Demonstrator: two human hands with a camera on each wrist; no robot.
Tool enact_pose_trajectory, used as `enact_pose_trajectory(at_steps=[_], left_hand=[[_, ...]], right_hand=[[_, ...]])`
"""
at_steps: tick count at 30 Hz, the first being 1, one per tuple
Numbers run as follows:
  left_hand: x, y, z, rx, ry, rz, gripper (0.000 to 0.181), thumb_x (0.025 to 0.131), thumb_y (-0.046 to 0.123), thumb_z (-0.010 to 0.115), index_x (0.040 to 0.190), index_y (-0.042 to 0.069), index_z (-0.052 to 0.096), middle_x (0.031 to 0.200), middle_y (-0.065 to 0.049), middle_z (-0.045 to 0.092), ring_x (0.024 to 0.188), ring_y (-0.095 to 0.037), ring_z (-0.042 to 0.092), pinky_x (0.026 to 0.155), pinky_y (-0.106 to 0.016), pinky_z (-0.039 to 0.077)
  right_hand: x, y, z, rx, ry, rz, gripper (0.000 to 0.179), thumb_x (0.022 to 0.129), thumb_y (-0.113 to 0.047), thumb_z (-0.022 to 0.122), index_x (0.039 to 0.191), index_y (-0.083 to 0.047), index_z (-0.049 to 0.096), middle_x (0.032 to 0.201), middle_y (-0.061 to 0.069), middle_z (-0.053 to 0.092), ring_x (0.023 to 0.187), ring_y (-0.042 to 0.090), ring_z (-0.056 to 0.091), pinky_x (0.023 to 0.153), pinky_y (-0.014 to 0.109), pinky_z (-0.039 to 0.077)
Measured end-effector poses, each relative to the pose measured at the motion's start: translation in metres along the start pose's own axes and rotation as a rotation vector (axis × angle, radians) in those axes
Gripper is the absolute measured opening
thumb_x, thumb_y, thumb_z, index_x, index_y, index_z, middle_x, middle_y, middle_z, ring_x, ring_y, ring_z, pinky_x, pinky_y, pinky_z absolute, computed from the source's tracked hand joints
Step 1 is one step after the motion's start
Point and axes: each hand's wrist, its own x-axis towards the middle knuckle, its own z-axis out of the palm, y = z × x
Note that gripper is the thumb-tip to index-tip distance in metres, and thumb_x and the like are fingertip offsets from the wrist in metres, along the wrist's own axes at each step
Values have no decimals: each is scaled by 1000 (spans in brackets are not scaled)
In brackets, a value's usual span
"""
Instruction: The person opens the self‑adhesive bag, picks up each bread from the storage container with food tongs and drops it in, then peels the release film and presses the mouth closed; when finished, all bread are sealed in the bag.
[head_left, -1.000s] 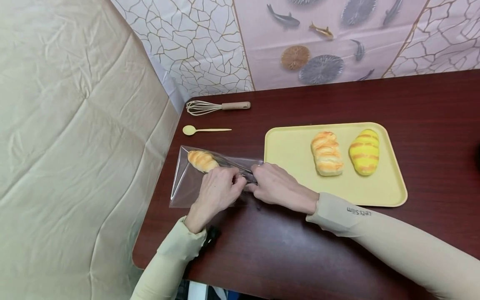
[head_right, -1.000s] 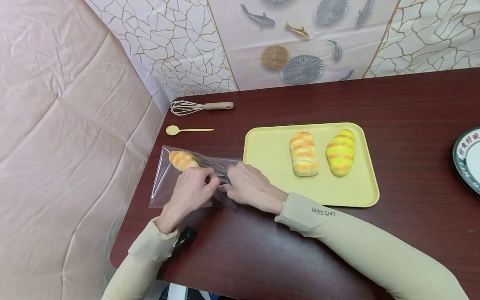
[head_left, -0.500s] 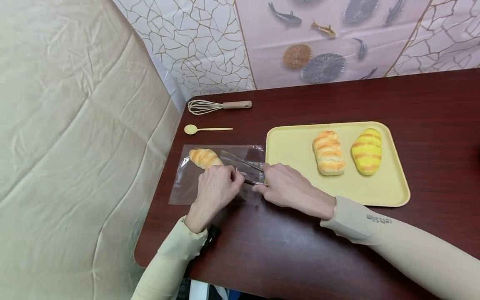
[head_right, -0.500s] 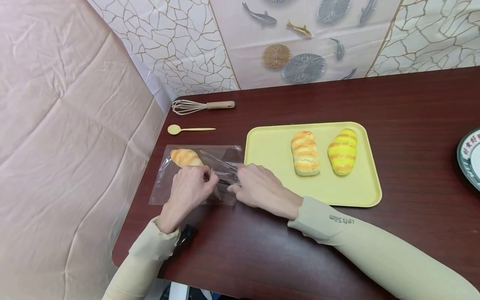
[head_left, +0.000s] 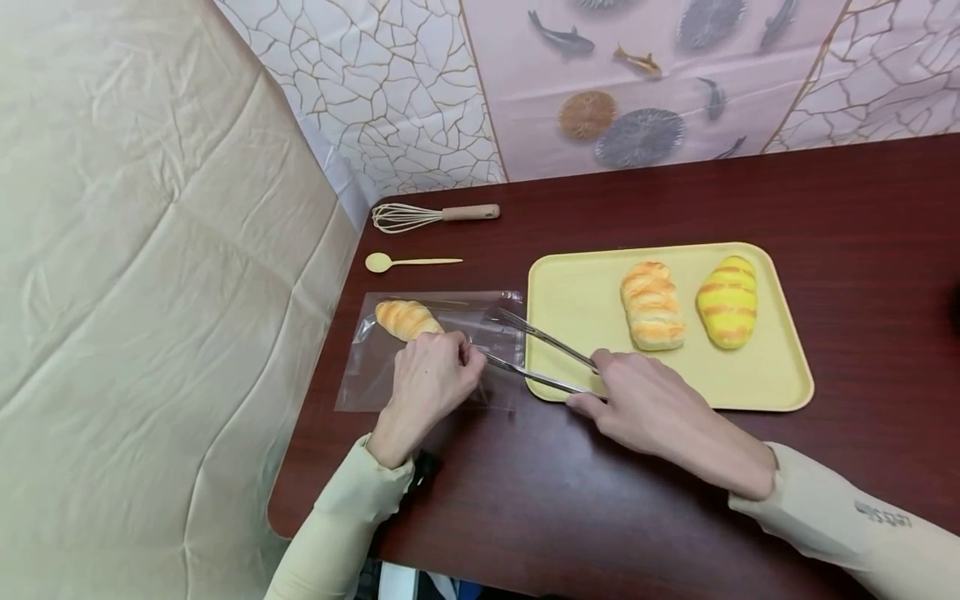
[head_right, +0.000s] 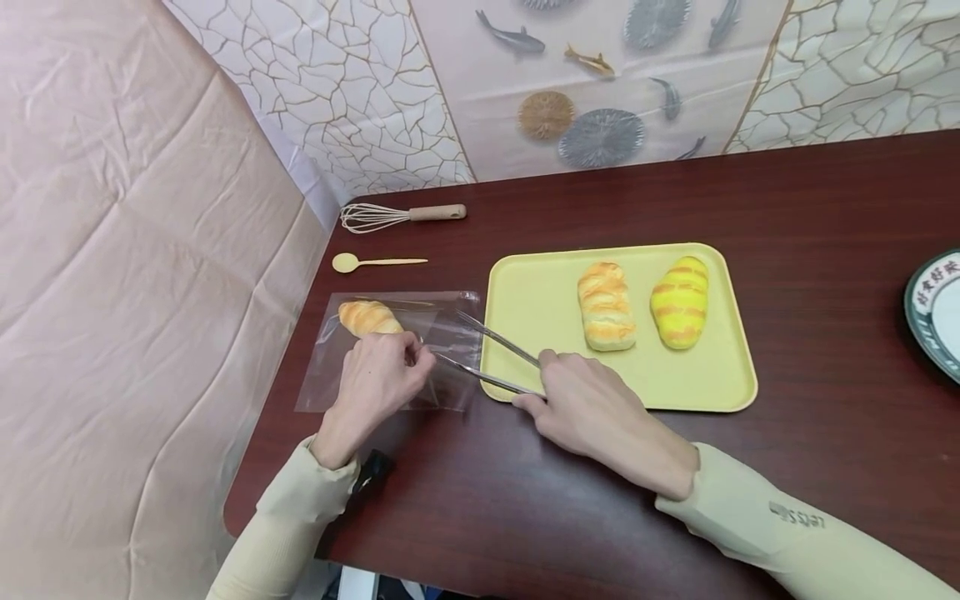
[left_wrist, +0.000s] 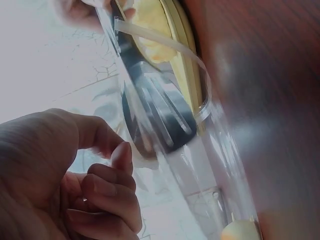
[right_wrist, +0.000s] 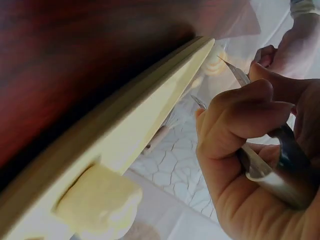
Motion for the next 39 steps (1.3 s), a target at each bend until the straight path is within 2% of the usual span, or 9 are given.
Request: enact_pose_trajectory(at_steps=[4, 10, 15, 21, 24, 28, 30, 34, 39], left_hand=[[0, -1, 1, -6, 9, -2, 33, 87, 18, 63, 58, 20, 48, 53, 6, 41, 53, -21, 52, 46, -39, 40], [-1, -3, 2, -22, 5, -5, 33, 88, 19, 62, 58, 20, 49, 53, 6, 41, 52, -20, 50, 46, -36, 37], [0, -5, 4, -22, 0, -16, 34, 88, 20, 62, 57, 21, 49, 54, 7, 42, 52, -20, 50, 46, -35, 35], [1, -9, 4, -17, -11, -25, 35, 91, 21, 63, 58, 20, 51, 54, 6, 43, 52, -20, 50, 46, -34, 36], [3, -10, 5, -15, -14, -31, 36, 92, 21, 63, 58, 19, 51, 54, 5, 44, 52, -20, 50, 45, -34, 36], [4, -10, 5, -16, -14, -30, 36, 92, 21, 63, 58, 18, 51, 54, 5, 43, 52, -20, 50, 45, -34, 35], [3, -10, 4, -17, -15, -28, 36, 92, 21, 63, 58, 19, 51, 54, 5, 43, 52, -20, 50, 45, -34, 35], [2, -11, 3, -16, -15, -27, 36, 93, 21, 63, 59, 19, 52, 54, 5, 43, 52, -19, 50, 45, -34, 35], [1, -11, 3, -9, -7, -23, 35, 92, 20, 63, 59, 19, 52, 54, 5, 43, 53, -19, 50, 46, -34, 35]], right_hand=[[-17, 11, -2, 2, 18, 49, 43, 96, -47, 79, 104, -8, 64, 69, 1, 50, 63, 19, 51, 58, 35, 39], [-45, 30, -8, 19, 49, 117, 44, 96, -54, 78, 98, -14, 61, 67, -2, 52, 61, 16, 49, 58, 34, 37], [-69, 48, -13, 31, 113, 157, 38, 96, -50, 80, 96, -17, 62, 66, -5, 52, 61, 12, 46, 57, 31, 34], [-94, 65, -16, 22, 196, 218, 34, 96, -46, 82, 100, -18, 64, 65, -4, 45, 65, 17, 45, 61, 35, 34], [-103, 72, -16, 5, 244, 239, 34, 95, -44, 83, 97, -17, 63, 64, -4, 44, 65, 17, 44, 61, 34, 33], [-114, 78, -16, 3, 264, 273, 36, 95, -46, 82, 94, -16, 62, 65, -3, 46, 66, 18, 46, 61, 35, 35], [-119, 80, -16, 4, 275, 282, 37, 95, -47, 82, 98, -15, 63, 66, -3, 49, 65, 20, 48, 60, 37, 37], [-124, 83, -17, -3, 296, 311, 40, 95, -47, 81, 100, -13, 61, 65, -2, 48, 63, 19, 47, 59, 37, 35], [-127, 86, -17, -10, 301, 354, 43, 97, -49, 79, 93, -13, 56, 64, -1, 43, 62, 20, 43, 59, 36, 32]])
